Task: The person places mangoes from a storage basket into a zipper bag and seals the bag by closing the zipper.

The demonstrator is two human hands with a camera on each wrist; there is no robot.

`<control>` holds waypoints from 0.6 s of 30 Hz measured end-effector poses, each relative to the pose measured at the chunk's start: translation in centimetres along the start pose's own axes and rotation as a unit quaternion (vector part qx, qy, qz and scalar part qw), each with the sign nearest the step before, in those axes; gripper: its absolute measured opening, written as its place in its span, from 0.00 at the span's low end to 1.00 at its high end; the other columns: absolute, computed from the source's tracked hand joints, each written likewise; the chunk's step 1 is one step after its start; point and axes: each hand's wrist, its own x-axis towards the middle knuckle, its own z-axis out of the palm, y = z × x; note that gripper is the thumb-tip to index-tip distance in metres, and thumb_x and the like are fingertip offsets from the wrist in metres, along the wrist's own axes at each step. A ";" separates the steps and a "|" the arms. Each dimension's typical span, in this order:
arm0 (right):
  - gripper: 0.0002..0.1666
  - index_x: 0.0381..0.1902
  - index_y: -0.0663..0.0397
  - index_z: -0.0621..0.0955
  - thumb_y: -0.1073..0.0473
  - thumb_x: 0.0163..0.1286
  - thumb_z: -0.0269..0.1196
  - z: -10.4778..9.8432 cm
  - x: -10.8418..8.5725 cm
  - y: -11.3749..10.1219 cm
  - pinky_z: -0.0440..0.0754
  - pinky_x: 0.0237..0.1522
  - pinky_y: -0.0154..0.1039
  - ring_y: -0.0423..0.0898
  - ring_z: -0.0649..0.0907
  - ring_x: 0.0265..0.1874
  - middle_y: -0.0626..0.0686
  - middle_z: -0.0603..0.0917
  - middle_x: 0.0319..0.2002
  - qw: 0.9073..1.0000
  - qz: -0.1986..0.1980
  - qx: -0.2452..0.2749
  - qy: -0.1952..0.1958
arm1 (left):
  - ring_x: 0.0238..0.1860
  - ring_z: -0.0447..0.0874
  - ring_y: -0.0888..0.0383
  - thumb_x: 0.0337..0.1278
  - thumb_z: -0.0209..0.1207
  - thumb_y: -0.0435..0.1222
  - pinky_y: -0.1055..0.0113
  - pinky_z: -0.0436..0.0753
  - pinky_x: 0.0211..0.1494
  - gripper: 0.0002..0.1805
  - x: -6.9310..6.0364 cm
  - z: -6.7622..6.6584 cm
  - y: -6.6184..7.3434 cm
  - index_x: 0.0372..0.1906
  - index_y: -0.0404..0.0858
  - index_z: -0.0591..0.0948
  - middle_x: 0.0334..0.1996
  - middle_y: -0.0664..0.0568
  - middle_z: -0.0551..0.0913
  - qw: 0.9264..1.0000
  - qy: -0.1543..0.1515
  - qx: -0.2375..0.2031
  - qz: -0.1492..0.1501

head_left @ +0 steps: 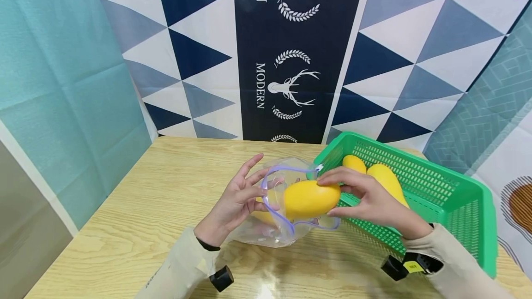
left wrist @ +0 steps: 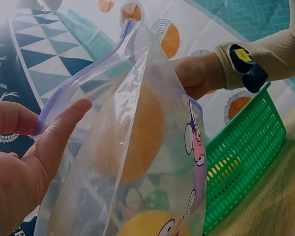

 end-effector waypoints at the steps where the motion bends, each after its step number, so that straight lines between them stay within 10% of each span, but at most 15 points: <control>1: 0.37 0.57 0.57 0.79 0.77 0.48 0.75 0.1 0.0 0.0 0.85 0.50 0.38 0.42 0.78 0.56 0.54 0.79 0.57 1.000 0.000 -0.002 0.000 | 0.62 0.78 0.50 0.59 0.43 0.15 0.54 0.88 0.42 0.45 0.0 0.0 0.0 0.78 0.46 0.49 0.73 0.39 0.58 1.000 0.000 0.001 0.000; 18: 0.33 0.56 0.50 0.82 0.64 0.51 0.78 2.0 0.8 -0.6 0.84 0.50 0.33 0.42 0.78 0.54 0.51 0.81 0.55 0.995 0.025 -0.093 -0.006 | 0.63 0.77 0.50 0.59 0.43 0.15 0.54 0.88 0.42 0.45 0.0 0.2 -0.2 0.79 0.47 0.48 0.74 0.38 0.56 1.000 0.005 0.001 0.000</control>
